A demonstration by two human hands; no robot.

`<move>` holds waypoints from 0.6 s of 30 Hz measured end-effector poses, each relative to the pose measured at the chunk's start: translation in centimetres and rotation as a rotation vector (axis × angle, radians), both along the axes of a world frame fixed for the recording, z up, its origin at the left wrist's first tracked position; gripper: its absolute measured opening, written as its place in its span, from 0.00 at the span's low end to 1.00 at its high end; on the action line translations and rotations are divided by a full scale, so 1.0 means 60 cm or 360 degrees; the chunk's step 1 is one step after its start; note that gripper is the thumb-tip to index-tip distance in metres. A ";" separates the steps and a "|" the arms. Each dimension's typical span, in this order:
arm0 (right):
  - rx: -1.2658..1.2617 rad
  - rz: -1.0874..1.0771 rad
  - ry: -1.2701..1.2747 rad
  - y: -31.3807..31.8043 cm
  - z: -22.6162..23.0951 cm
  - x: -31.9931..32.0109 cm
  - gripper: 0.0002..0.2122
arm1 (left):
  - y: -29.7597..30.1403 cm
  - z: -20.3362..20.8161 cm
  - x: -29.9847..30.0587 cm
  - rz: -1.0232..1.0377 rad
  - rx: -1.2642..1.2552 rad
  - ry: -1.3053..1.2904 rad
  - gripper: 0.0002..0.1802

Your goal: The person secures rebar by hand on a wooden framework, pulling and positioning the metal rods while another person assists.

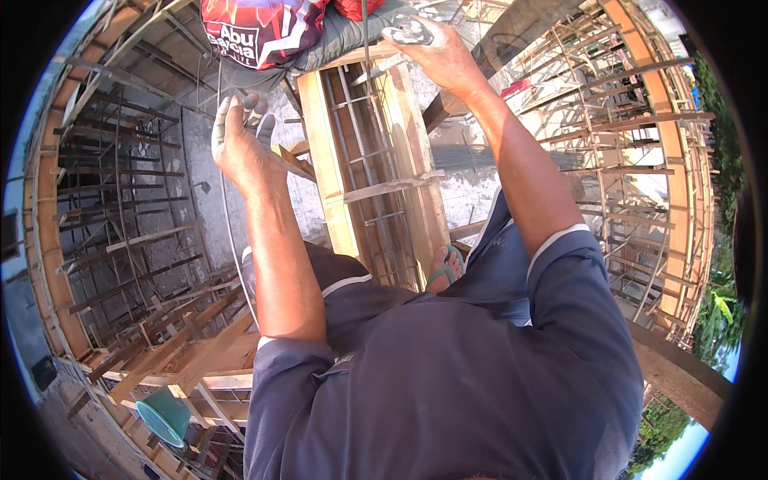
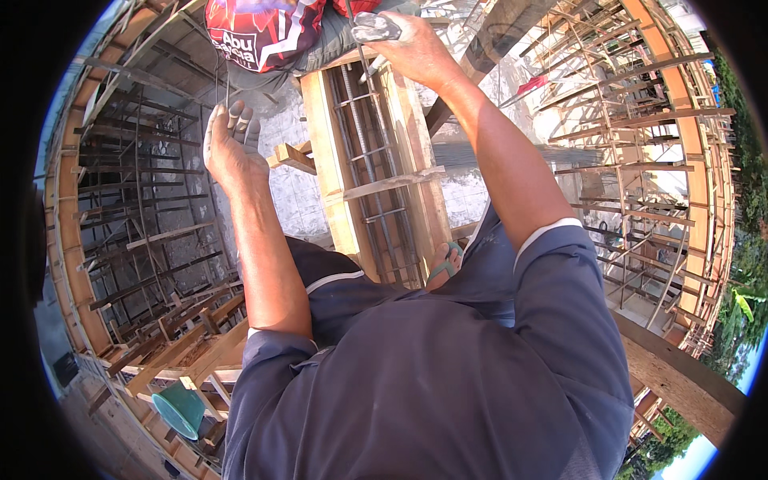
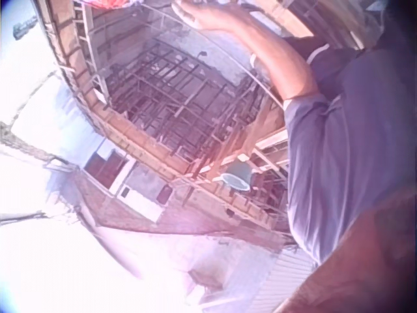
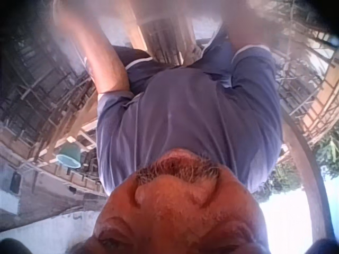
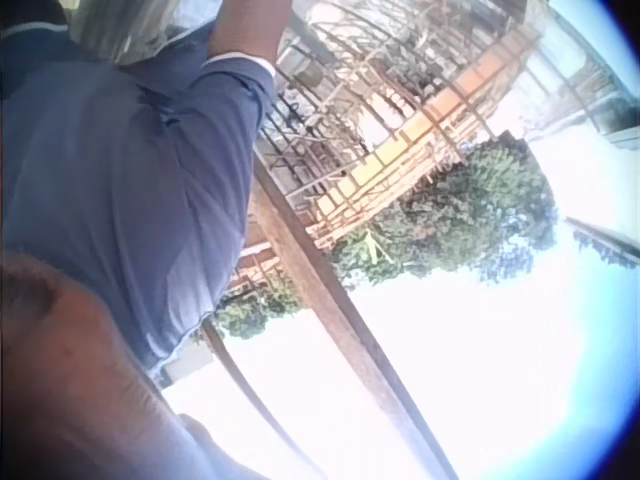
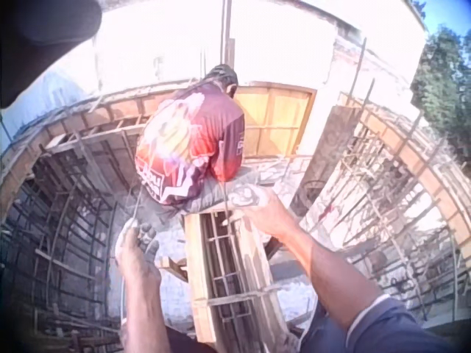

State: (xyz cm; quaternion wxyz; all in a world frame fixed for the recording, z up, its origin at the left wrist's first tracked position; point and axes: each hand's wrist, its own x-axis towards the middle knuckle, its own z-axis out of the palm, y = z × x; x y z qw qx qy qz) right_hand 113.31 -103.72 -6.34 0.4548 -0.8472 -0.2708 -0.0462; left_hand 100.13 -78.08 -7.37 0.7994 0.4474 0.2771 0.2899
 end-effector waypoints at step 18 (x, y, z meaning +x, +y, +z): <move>0.0575 -0.0456 0.0504 0.068 0.075 0.102 0.12 | -0.033 0.015 0.010 -0.0267 0.0140 -0.0048 0.17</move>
